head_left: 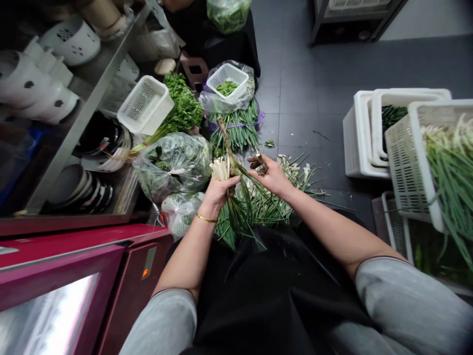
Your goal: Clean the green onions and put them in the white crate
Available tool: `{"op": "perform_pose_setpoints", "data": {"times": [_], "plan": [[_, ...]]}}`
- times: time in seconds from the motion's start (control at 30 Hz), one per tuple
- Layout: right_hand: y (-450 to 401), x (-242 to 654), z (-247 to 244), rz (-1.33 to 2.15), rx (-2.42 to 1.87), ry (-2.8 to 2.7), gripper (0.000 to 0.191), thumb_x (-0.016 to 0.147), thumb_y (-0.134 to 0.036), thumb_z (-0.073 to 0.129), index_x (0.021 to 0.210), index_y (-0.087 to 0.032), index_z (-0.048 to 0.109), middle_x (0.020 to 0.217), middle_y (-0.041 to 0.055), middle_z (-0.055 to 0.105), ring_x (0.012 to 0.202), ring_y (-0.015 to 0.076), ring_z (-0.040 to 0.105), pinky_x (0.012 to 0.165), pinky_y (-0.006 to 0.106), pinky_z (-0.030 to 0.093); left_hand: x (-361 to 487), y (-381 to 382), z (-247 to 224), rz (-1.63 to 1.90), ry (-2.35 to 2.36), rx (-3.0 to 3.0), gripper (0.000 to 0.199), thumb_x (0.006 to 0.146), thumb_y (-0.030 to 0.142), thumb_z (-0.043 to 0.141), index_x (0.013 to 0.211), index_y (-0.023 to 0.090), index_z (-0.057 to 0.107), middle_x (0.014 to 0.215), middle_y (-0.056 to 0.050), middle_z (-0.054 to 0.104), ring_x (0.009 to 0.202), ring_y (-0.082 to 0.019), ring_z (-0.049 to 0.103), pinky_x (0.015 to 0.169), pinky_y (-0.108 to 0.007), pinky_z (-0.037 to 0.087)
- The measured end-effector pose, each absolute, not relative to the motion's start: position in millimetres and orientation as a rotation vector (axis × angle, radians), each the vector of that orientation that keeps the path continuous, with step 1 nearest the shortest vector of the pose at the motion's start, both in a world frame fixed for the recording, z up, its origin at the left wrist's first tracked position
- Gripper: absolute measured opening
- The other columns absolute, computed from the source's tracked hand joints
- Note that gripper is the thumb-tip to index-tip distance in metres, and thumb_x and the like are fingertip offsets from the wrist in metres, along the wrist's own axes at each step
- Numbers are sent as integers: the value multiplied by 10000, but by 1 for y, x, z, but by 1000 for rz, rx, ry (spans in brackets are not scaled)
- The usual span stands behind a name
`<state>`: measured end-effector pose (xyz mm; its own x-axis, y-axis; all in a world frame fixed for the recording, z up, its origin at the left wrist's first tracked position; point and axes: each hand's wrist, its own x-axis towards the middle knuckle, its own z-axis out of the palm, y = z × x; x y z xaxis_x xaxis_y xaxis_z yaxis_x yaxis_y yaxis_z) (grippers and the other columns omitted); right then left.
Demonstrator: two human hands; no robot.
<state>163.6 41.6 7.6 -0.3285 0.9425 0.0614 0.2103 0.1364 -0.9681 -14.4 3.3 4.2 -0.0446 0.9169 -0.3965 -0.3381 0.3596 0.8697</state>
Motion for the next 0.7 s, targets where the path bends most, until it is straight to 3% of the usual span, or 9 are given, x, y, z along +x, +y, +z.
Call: {"op": "perform_pose_setpoints", "data": {"times": [0.23,0.4,0.53,0.7], "plan": [[50,164,4,1303,-1042,-1656,378,780,-529,650,953,-193,673,995,81,687,961,235,615,922,421,462,-12,-1,1,921,1121,714,431,523,380,856,772,145,595,568,36,538,401,-60,422,356,-216,281],[57,173,7,1433,-1050,-1718,388,741,-556,657,735,-174,593,707,24,588,684,163,520,688,323,440,-11,-3,-1,885,1068,692,420,518,393,857,738,148,596,506,42,512,363,-61,401,356,-216,271],[62,185,15,1140,-1184,-1842,400,795,-556,578,666,-182,520,628,-1,495,601,130,427,605,286,347,-15,-3,2,911,1090,687,439,504,400,855,794,134,659,594,-10,607,396,-62,421,368,-215,273],[58,185,20,790,-1283,-1959,310,878,-471,482,762,-192,551,657,21,543,616,148,458,616,282,328,-13,-2,0,903,1117,701,426,476,377,858,776,139,672,665,-34,646,462,-80,468,400,-214,312]]}}
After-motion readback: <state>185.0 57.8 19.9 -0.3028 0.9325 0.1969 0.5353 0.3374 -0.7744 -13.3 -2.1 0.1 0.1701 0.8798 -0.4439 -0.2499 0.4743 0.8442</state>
